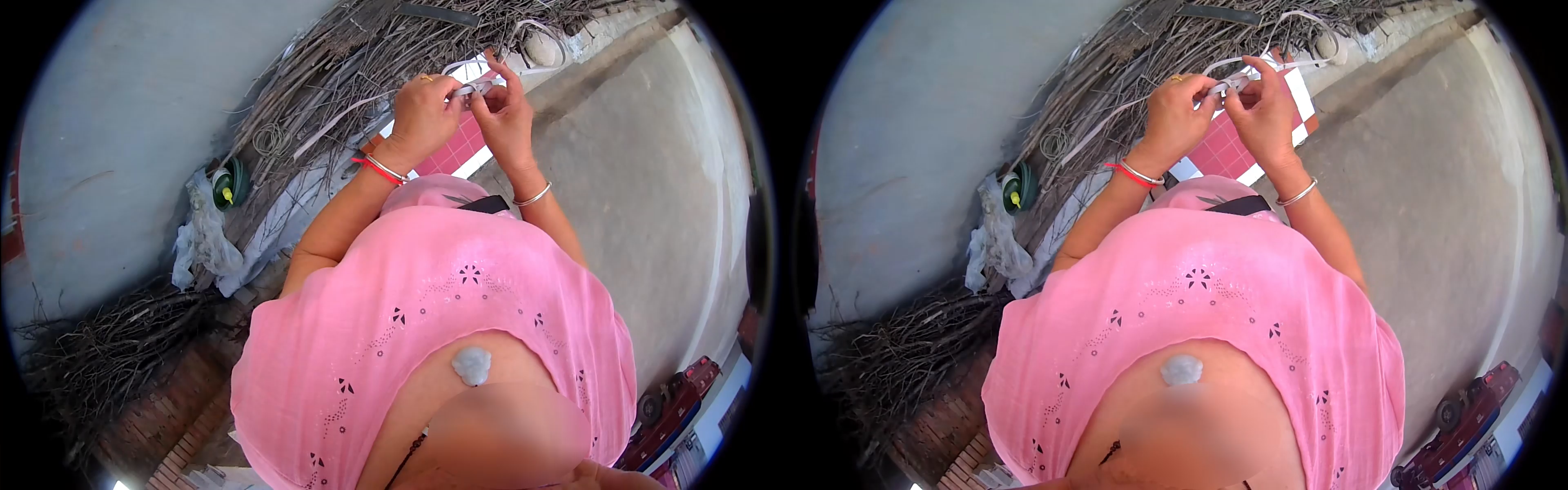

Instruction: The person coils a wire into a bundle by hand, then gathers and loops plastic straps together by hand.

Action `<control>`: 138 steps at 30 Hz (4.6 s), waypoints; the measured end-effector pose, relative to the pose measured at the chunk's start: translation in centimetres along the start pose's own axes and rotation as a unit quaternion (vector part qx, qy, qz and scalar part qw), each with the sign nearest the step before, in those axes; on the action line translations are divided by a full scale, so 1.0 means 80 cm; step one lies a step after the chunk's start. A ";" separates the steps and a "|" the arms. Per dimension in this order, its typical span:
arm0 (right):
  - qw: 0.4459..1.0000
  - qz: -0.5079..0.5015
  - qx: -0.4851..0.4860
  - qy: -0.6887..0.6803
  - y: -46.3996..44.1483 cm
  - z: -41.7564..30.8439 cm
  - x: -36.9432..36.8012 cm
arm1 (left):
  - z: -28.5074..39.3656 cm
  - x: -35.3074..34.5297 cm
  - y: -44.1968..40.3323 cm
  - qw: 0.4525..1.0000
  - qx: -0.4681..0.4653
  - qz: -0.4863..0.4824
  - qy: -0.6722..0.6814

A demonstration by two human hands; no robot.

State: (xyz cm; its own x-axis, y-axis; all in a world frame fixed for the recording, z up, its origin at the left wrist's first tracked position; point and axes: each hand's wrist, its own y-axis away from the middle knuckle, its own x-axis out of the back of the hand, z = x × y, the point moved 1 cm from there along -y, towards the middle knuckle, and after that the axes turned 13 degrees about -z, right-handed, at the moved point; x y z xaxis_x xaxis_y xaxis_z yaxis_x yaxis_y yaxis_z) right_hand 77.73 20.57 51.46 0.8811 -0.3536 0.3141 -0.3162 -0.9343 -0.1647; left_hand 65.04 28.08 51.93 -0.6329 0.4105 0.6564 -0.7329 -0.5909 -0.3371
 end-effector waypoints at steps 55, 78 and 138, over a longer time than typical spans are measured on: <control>0.980 0.015 -0.002 -0.200 -0.026 0.077 0.028 | -0.023 -0.007 0.013 0.952 -0.089 -0.099 0.274; 0.999 0.037 -0.003 0.024 -0.020 0.084 0.045 | -0.014 0.018 0.028 0.825 0.117 -0.244 0.497; 0.777 0.068 0.000 -0.626 -0.034 0.120 0.154 | -0.200 0.076 0.059 0.756 0.277 0.119 0.582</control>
State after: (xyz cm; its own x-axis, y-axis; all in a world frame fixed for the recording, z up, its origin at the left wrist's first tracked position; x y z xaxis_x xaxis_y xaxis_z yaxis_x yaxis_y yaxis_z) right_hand 92.84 19.16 46.77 0.4919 -0.1282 -0.8612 -0.4363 -0.8923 -0.1164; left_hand 53.69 38.93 43.53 -0.7574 0.3892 -0.5243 -0.5507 -0.8121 0.1927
